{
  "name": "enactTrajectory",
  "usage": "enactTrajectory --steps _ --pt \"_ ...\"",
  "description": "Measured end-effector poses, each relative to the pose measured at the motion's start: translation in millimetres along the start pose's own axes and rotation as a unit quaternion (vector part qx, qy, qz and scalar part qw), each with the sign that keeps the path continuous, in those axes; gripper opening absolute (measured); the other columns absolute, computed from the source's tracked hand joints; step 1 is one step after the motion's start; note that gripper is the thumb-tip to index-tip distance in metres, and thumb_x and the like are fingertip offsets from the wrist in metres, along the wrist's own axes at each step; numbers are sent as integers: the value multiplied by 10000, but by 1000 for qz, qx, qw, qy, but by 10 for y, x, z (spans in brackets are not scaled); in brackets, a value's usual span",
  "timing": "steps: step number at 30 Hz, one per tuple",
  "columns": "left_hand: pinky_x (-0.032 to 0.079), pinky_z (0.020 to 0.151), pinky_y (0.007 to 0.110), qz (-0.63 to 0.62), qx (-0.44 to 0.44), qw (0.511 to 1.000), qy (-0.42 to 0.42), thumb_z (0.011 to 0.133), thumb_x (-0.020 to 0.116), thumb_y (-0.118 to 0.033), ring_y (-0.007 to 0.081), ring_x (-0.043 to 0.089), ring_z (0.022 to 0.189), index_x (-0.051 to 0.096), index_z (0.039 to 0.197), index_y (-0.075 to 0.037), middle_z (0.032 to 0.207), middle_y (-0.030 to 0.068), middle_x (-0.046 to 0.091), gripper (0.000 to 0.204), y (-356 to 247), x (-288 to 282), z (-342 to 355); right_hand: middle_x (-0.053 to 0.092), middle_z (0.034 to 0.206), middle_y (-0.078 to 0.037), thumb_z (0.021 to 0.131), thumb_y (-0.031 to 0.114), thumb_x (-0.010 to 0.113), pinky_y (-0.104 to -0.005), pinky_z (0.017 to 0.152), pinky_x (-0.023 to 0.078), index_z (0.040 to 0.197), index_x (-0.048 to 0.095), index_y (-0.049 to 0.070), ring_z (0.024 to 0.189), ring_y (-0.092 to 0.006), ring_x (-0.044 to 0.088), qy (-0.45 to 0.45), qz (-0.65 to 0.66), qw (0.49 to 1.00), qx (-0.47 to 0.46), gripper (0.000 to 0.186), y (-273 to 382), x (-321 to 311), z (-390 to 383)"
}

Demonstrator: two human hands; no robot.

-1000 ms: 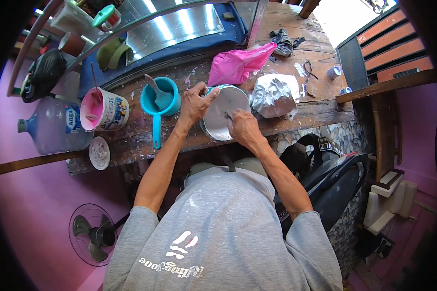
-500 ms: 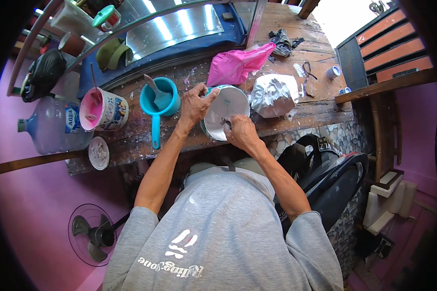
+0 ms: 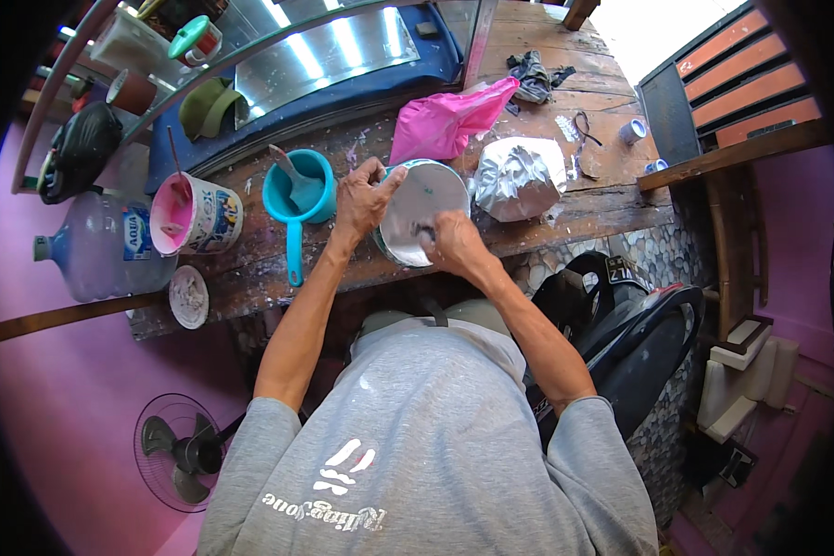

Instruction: The person adds a powdery material from a bag into a plastic container, then mixes it with water using a spatula to prepare a smooth compound.

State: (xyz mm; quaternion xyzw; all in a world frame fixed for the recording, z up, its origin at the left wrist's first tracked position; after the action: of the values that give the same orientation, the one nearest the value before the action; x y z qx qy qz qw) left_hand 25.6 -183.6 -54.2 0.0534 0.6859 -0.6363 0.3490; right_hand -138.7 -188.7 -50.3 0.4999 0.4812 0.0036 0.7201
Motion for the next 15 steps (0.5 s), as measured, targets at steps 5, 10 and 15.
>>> enactTrajectory --steps 5,10,15 --pt "307 487 273 -7 -3 1000 16 842 692 -423 77 325 575 458 643 -52 589 -33 355 481 13 6 43 586 921 -222 811 49 518 -454 676 526 910 606 -44 756 -386 641 -72 -157 984 -49 162 -168 8 153" --pt "297 482 270 -10 5 1000 12 841 693 -427 72 321 576 454 642 -55 595 -41 357 485 69 16 40 575 887 -228 822 53 485 -424 636 526 875 592 -48 716 -361 644 2 -195 978 -77 156 -73 123 47" --pt "297 479 270 -5 -1 1000 17 841 695 -423 70 322 575 455 645 -52 596 -40 360 484 25 43 41 583 849 -233 830 64 478 -446 635 518 786 593 -36 715 -372 642 -37 -212 975 -59 158 -145 61 264"
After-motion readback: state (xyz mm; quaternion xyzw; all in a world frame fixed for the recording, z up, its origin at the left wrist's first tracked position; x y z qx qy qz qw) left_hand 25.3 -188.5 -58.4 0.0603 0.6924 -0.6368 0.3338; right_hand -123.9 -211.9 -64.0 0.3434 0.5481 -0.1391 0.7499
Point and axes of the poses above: each hand's wrist, its own z-axis towards the middle knuckle, its own x-axis out of the palm, y = z × x, the point moved 8 cm from there along z, towards the middle knuckle
